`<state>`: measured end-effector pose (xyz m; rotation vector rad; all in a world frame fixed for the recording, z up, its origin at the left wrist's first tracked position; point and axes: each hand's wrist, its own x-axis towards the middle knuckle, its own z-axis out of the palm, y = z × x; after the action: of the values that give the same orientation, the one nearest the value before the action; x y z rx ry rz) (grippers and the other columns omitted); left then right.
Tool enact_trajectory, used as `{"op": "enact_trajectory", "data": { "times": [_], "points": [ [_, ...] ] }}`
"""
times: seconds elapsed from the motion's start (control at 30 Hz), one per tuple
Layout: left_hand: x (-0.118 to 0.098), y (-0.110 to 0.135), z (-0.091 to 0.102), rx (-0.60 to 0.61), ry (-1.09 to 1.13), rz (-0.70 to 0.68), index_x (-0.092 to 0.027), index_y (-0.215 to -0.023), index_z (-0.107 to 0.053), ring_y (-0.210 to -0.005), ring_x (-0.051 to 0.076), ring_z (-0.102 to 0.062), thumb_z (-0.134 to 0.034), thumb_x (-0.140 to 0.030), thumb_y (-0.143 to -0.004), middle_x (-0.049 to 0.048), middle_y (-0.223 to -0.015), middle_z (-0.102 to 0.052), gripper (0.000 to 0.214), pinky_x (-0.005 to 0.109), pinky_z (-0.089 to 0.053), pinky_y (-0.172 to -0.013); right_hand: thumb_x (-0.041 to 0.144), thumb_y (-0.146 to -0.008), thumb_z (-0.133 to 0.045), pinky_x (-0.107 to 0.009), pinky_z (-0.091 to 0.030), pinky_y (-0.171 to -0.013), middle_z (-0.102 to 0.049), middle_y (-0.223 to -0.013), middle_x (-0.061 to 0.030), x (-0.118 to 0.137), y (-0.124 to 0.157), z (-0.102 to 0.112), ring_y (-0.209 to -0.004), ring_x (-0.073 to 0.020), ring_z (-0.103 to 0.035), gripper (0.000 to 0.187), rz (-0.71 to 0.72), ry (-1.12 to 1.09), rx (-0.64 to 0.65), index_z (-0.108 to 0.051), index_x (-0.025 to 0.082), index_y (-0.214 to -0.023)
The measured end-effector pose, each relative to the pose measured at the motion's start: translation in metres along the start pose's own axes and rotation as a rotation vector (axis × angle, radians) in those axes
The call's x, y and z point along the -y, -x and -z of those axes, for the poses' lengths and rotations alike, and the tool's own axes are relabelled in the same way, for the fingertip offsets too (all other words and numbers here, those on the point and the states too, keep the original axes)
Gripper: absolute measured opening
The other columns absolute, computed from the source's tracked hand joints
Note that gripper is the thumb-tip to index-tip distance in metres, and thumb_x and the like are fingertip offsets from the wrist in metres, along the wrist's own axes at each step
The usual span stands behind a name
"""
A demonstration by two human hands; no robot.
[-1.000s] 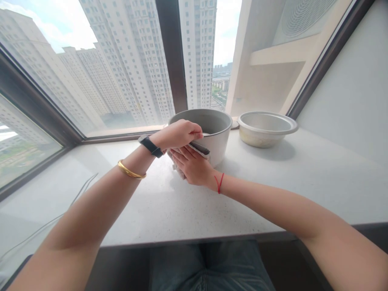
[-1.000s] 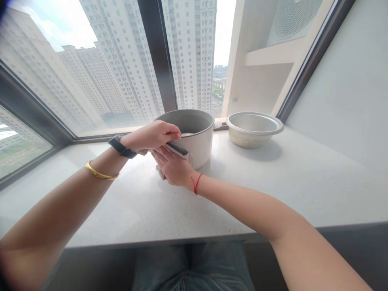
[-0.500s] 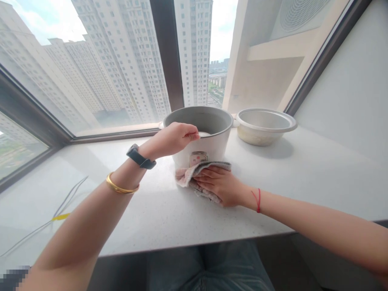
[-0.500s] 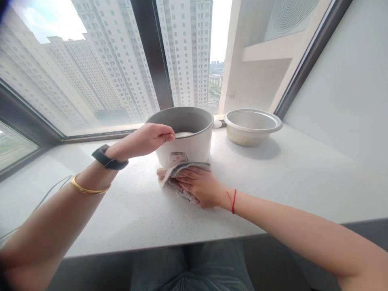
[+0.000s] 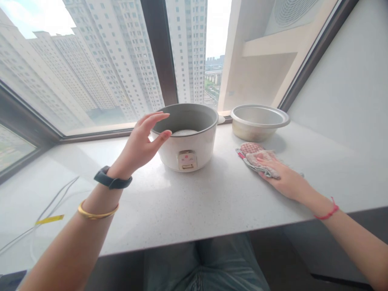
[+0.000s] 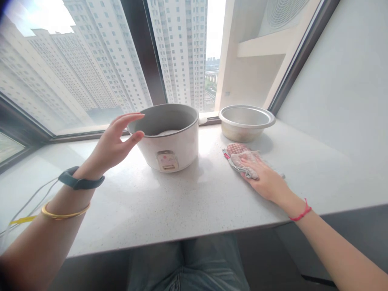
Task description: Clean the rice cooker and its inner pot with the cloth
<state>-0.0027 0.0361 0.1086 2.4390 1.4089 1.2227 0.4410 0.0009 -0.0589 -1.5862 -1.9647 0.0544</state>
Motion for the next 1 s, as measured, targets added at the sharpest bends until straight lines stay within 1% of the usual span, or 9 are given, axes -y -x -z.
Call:
{"op": "enact_trajectory", "data": {
  "times": [0.13, 0.23, 0.3, 0.4, 0.47, 0.57, 0.63, 0.87, 1.0],
  "points": [
    [0.038, 0.023, -0.001, -0.241, 0.114, 0.267, -0.029, -0.136, -0.058, -0.134, 0.033, -0.049, -0.063, -0.049, -0.090, 0.0085, -0.144, -0.054, 0.050, 0.053, -0.041, -0.111, 0.065, -0.086, -0.048, -0.062, -0.021, -0.121, -0.036, -0.160, -0.0013, -0.023, 0.036, 0.027, -0.153, -0.0346, -0.014, 0.072, -0.171, 0.126, 0.195, -0.048, 0.031, -0.150],
    [0.056, 0.039, -0.010, -0.270, 0.175, 0.381, -0.023, -0.135, -0.057, -0.131, 0.035, -0.051, -0.065, -0.047, -0.087, 0.0132, -0.145, -0.053, 0.053, 0.056, -0.042, -0.107, 0.072, -0.082, -0.043, -0.084, -0.007, -0.107, -0.027, -0.163, 0.0018, -0.023, 0.053, 0.039, -0.151, -0.0449, -0.010, 0.075, -0.218, 0.134, 0.275, -0.041, 0.042, -0.151],
    [0.060, 0.048, -0.018, -0.290, 0.220, 0.414, -0.022, -0.133, -0.057, -0.130, 0.035, -0.053, -0.064, -0.047, -0.087, 0.0146, -0.144, -0.053, 0.053, 0.056, -0.042, -0.108, 0.070, -0.084, -0.037, -0.087, 0.002, -0.102, -0.026, -0.164, 0.0028, -0.015, 0.050, 0.044, -0.151, -0.0470, -0.010, 0.069, -0.282, 0.062, 0.231, -0.042, 0.046, -0.149],
    [0.063, 0.056, -0.031, -0.343, 0.261, 0.443, -0.021, -0.131, -0.057, -0.129, 0.034, -0.054, -0.064, -0.047, -0.087, 0.0151, -0.142, -0.054, 0.051, 0.054, -0.044, -0.106, 0.059, -0.083, -0.053, -0.070, 0.000, -0.117, -0.041, -0.158, -0.0041, 0.001, 0.020, 0.050, -0.150, -0.0418, -0.022, 0.054, -0.496, -0.207, -0.049, -0.062, 0.035, -0.130],
    [0.064, 0.061, -0.037, -0.380, 0.278, 0.457, -0.020, -0.130, -0.056, -0.128, 0.034, -0.055, -0.064, -0.046, -0.087, 0.0161, -0.141, -0.054, 0.051, 0.053, -0.045, -0.105, 0.041, -0.077, -0.068, -0.051, -0.019, -0.124, -0.055, -0.145, -0.0101, 0.009, -0.013, 0.053, -0.144, -0.0342, -0.039, 0.036, -0.665, -0.550, -0.265, -0.067, 0.026, -0.109],
    [0.066, 0.066, -0.043, -0.403, 0.293, 0.460, -0.019, -0.131, -0.054, -0.126, 0.034, -0.055, -0.063, -0.046, -0.087, 0.0173, -0.141, -0.053, 0.052, 0.053, -0.046, -0.104, 0.030, -0.083, -0.062, -0.042, -0.052, -0.101, -0.065, -0.118, -0.0141, 0.011, -0.067, 0.053, -0.116, -0.0271, -0.065, 0.015, -0.824, -0.863, -0.346, -0.057, 0.022, -0.094],
    [0.067, 0.069, -0.045, -0.392, 0.284, 0.464, -0.020, -0.132, -0.053, -0.126, 0.034, -0.055, -0.063, -0.048, -0.087, 0.0169, -0.142, -0.052, 0.054, 0.053, -0.046, -0.103, 0.031, -0.090, -0.056, -0.038, -0.059, -0.083, -0.064, -0.101, -0.0125, 0.010, -0.099, 0.050, -0.097, -0.0239, -0.071, 0.012, -0.910, -0.991, -0.319, -0.052, 0.021, -0.087],
    [0.067, 0.074, -0.042, -0.378, 0.219, 0.533, -0.018, -0.135, -0.051, -0.124, 0.035, -0.057, -0.064, -0.042, -0.086, 0.0189, -0.146, -0.045, 0.056, 0.052, -0.050, -0.096, 0.028, -0.096, -0.062, -0.021, -0.052, -0.058, -0.061, -0.085, -0.0001, 0.029, -0.158, 0.044, -0.067, -0.0088, -0.060, 0.016, -1.042, -1.182, -0.454, -0.060, 0.013, -0.096],
    [0.066, 0.074, -0.041, -0.349, 0.219, 0.549, -0.018, -0.135, -0.051, -0.122, 0.035, -0.057, -0.064, -0.041, -0.087, 0.0182, -0.145, -0.046, 0.055, 0.054, -0.050, -0.096, 0.005, -0.089, -0.053, -0.016, -0.029, -0.042, -0.044, -0.060, 0.0070, 0.054, -0.159, 0.069, -0.045, -0.0043, -0.038, 0.025, -0.925, -1.154, -0.702, -0.044, 0.018, -0.070]
  ]
}}
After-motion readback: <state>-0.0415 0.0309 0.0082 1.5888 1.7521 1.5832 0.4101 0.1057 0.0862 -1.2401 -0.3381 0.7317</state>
